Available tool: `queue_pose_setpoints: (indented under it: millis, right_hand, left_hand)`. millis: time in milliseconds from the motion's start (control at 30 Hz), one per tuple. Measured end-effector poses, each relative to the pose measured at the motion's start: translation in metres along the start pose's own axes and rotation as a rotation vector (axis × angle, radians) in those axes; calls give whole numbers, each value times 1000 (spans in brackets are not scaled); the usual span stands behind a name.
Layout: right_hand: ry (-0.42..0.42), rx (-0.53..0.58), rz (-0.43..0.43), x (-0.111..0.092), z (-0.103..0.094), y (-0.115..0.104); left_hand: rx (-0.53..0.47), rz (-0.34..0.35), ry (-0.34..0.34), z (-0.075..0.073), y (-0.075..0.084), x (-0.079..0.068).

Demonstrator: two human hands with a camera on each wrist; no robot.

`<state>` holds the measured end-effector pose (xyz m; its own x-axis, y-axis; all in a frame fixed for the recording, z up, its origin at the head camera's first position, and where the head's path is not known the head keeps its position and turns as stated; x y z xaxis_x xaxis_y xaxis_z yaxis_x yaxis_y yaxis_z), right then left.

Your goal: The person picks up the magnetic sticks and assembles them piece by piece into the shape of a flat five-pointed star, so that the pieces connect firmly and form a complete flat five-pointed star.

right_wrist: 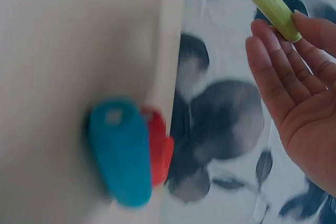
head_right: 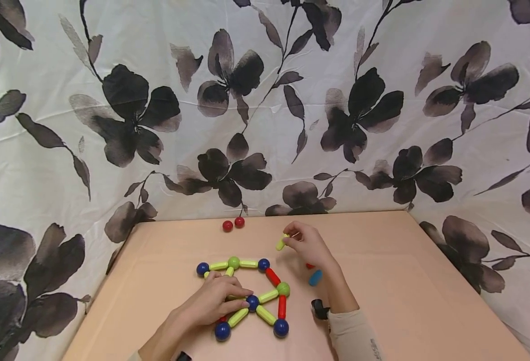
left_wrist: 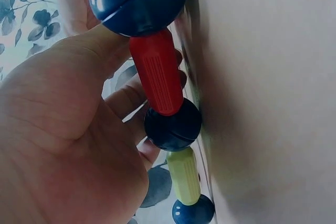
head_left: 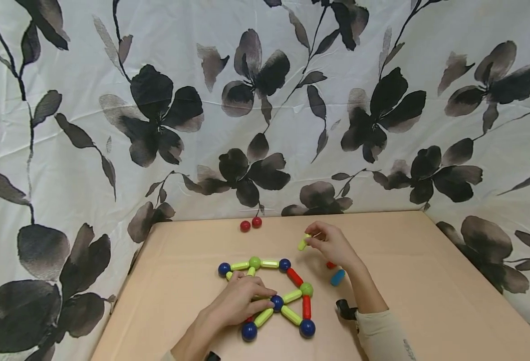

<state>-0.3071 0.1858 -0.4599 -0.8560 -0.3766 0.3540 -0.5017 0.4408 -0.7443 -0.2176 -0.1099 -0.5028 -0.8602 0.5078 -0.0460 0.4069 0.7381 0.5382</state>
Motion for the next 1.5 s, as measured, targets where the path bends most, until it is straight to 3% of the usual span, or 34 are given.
queue_pose_setpoints:
  millis: [167, 367, 700, 1167, 1500]
  right_hand:
    - [-135, 68, -38, 21, 27, -13]
    - [-318, 123, 0, 51, 55, -15]
    - [-467, 146, 49, 77, 72, -12]
    - [-506, 94, 161, 78, 83, 5]
    - [-504, 102, 173, 79, 83, 5]
  left_hand:
    - [-7, -13, -8, -1, 2, 0]
    - [-10, -19, -8, -2, 1, -2]
    - [-4, -14, -12, -1, 3, 0]
    - [-11, -31, -13, 1, 3, 0]
    - [-18, -33, -19, 1, 2, -1]
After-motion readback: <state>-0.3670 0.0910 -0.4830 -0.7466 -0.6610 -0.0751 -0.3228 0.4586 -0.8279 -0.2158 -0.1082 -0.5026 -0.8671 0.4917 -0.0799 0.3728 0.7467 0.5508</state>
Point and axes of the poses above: each hand's wrist, its own x-axis towards the middle knuckle, its own z-axis out of the palm, y = z × x, the point moved 1 cm from there along x, towards the middle knuckle, and after that the axes turned 11 degrees about -z, right-handed, at the moved point
